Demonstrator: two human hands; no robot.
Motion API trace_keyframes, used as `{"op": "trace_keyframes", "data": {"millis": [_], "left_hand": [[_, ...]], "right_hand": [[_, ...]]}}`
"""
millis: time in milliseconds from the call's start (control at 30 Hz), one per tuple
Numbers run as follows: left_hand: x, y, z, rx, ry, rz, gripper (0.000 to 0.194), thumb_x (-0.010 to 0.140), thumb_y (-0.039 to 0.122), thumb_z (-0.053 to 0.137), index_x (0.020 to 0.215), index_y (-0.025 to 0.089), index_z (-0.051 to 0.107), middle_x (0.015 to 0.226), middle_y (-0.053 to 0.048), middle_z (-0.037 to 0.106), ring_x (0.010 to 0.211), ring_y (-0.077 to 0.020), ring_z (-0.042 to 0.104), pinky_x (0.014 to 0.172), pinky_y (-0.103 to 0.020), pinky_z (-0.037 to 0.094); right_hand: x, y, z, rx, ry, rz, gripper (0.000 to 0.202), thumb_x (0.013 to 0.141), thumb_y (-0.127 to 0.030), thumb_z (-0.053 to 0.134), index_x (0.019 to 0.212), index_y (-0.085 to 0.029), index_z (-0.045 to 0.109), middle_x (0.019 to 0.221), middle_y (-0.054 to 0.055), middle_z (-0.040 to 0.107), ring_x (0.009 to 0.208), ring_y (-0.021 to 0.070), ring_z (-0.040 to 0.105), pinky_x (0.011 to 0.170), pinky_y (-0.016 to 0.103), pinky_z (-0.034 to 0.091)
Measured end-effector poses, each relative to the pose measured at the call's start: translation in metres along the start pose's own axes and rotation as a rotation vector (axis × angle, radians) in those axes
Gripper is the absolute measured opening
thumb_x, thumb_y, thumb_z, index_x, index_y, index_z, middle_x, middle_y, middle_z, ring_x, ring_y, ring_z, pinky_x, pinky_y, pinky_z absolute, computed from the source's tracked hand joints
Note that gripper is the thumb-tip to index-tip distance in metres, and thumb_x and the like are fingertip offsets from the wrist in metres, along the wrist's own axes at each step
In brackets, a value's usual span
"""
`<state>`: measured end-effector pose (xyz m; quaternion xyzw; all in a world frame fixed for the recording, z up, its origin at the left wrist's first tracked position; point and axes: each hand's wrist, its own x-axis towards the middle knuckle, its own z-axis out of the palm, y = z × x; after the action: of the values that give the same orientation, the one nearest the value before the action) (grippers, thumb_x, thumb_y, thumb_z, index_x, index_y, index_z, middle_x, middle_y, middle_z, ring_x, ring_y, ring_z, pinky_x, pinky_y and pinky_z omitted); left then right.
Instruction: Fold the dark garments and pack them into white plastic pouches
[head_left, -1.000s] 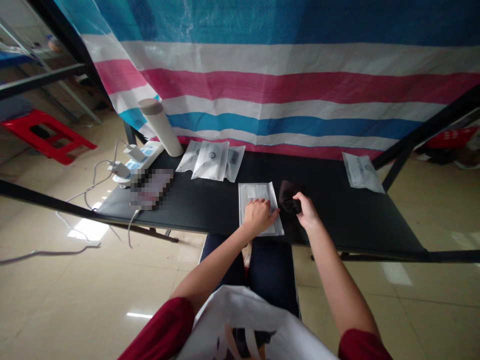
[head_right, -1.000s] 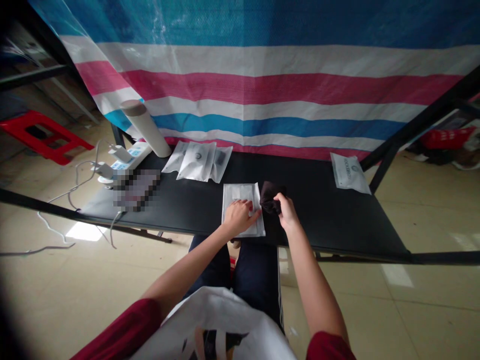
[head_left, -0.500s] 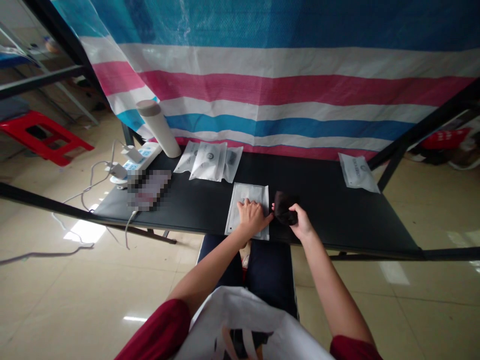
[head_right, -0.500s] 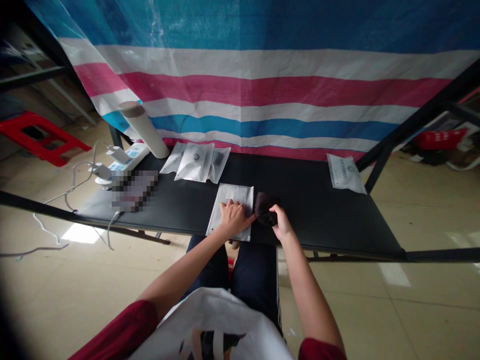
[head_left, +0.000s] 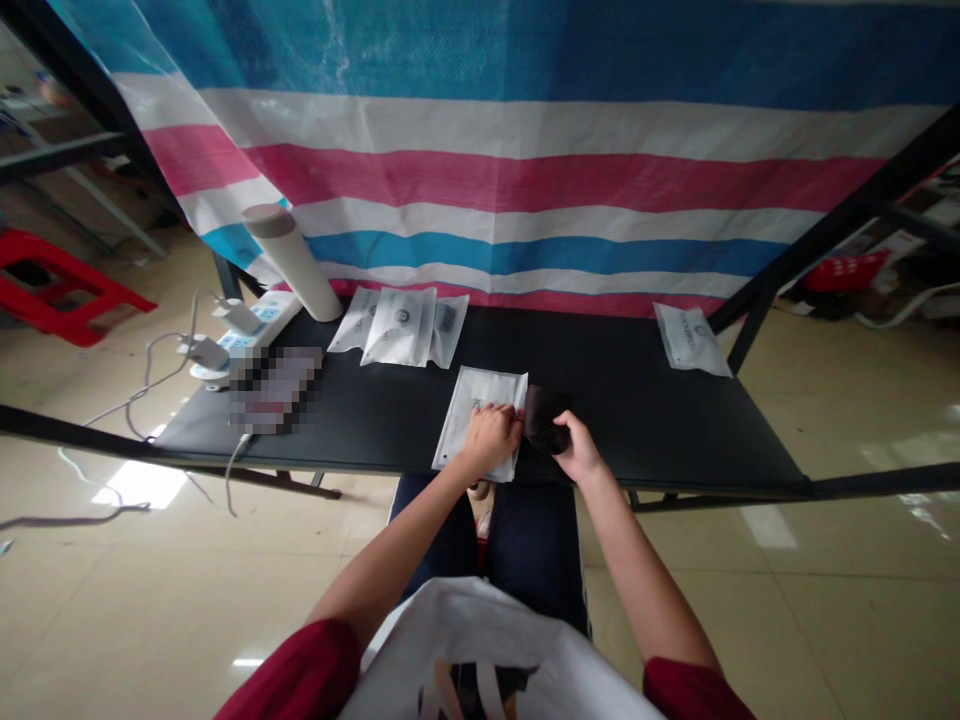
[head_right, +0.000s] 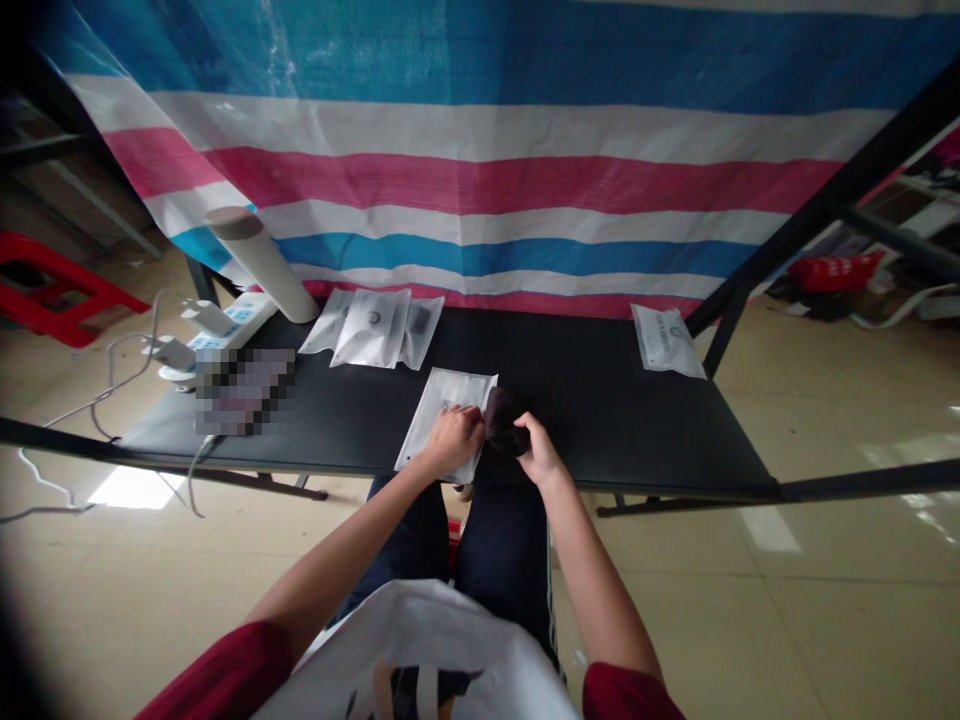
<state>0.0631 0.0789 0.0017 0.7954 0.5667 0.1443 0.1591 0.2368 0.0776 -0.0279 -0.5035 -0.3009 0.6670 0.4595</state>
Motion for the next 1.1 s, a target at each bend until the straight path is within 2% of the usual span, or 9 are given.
{"op": "trace_keyframes", "data": {"millis": [133, 233, 367, 467, 567, 700, 833, 967, 1100], "left_hand": [[0.002, -0.004, -0.004, -0.192, 0.120, -0.024, 0.018, 0.092, 0.022, 0.043, 0.082, 0.019, 0.058, 0.081, -0.005, 0.065, 0.081, -0.0191, 0.062, 0.072, -0.028, 0.040], [0.002, -0.003, -0.012, -0.297, 0.195, -0.030, 0.017, 0.091, 0.021, 0.043, 0.080, 0.019, 0.056, 0.074, -0.003, 0.062, 0.072, -0.0164, 0.059, 0.067, -0.026, 0.038], [0.000, 0.004, -0.021, -0.318, 0.113, 0.004, 0.016, 0.089, 0.023, 0.045, 0.078, 0.020, 0.056, 0.066, 0.000, 0.058, 0.063, -0.0148, 0.056, 0.061, -0.025, 0.034], [-0.002, 0.010, -0.023, -0.329, 0.047, 0.085, 0.014, 0.088, 0.023, 0.046, 0.077, 0.020, 0.055, 0.066, 0.001, 0.058, 0.062, -0.0141, 0.054, 0.059, -0.025, 0.033], [-0.004, 0.016, -0.022, -0.366, 0.072, 0.090, 0.014, 0.087, 0.022, 0.045, 0.077, 0.020, 0.054, 0.068, 0.000, 0.058, 0.063, -0.0135, 0.054, 0.060, -0.025, 0.035], [-0.006, 0.023, -0.022, -0.387, 0.077, 0.074, 0.013, 0.086, 0.019, 0.045, 0.077, 0.020, 0.053, 0.074, 0.000, 0.061, 0.069, -0.0136, 0.056, 0.064, -0.024, 0.040], [-0.006, 0.031, -0.022, -0.308, 0.084, 0.122, 0.013, 0.089, 0.022, 0.046, 0.080, 0.021, 0.054, 0.080, -0.001, 0.062, 0.077, -0.0156, 0.058, 0.071, -0.026, 0.043], [-0.010, 0.032, -0.024, -0.188, 0.171, 0.158, 0.019, 0.095, 0.031, 0.043, 0.087, 0.019, 0.056, 0.087, -0.005, 0.061, 0.086, -0.0198, 0.056, 0.079, -0.032, 0.044], [-0.026, 0.024, -0.028, -0.109, 0.187, 0.256, 0.029, 0.090, 0.045, 0.054, 0.098, 0.017, 0.058, 0.097, -0.008, 0.060, 0.094, -0.0239, 0.054, 0.085, -0.037, 0.044]], "right_hand": [[-0.004, 0.002, 0.005, 0.022, 0.062, 0.031, 0.016, 0.060, -0.035, 0.067, 0.068, -0.022, 0.061, 0.068, 0.000, 0.068, 0.067, 0.0178, 0.064, 0.060, 0.027, 0.049], [-0.007, -0.001, 0.008, -0.079, 0.008, 0.018, 0.024, 0.059, -0.033, 0.073, 0.079, -0.021, 0.068, 0.074, 0.000, 0.071, 0.075, 0.0188, 0.066, 0.064, 0.026, 0.048], [-0.004, -0.009, 0.013, -0.245, -0.003, 0.013, 0.038, 0.062, -0.040, 0.075, 0.095, -0.020, 0.071, 0.082, 0.003, 0.073, 0.082, 0.0221, 0.067, 0.063, 0.027, 0.047], [0.002, -0.012, 0.019, -0.401, 0.082, -0.103, 0.034, 0.064, -0.047, 0.073, 0.077, -0.016, 0.069, 0.066, 0.002, 0.066, 0.068, 0.0197, 0.062, 0.055, 0.026, 0.044], [0.008, -0.007, 0.025, -0.487, 0.144, -0.217, 0.035, 0.063, -0.050, 0.071, 0.059, -0.017, 0.062, 0.051, -0.001, 0.055, 0.053, 0.0162, 0.054, 0.047, 0.025, 0.039], [0.015, 0.005, 0.029, -0.505, 0.124, -0.161, 0.029, 0.060, -0.042, 0.071, 0.051, -0.018, 0.057, 0.047, -0.001, 0.052, 0.047, 0.0149, 0.050, 0.043, 0.025, 0.035], [0.019, 0.005, 0.029, -0.583, 0.047, -0.248, 0.027, 0.059, -0.036, 0.067, 0.045, -0.018, 0.053, 0.046, -0.001, 0.052, 0.053, 0.0156, 0.052, 0.048, 0.025, 0.033], [0.014, -0.012, 0.022, -0.371, -0.127, -0.299, 0.025, 0.063, -0.042, 0.069, 0.065, -0.017, 0.065, 0.066, 0.001, 0.066, 0.069, 0.0190, 0.061, 0.062, 0.028, 0.046], [-0.010, -0.022, -0.002, -0.283, 0.041, -0.282, 0.041, 0.067, -0.047, 0.075, 0.096, -0.020, 0.066, 0.084, 0.004, 0.071, 0.077, 0.0177, 0.066, 0.067, 0.027, 0.050]]}}
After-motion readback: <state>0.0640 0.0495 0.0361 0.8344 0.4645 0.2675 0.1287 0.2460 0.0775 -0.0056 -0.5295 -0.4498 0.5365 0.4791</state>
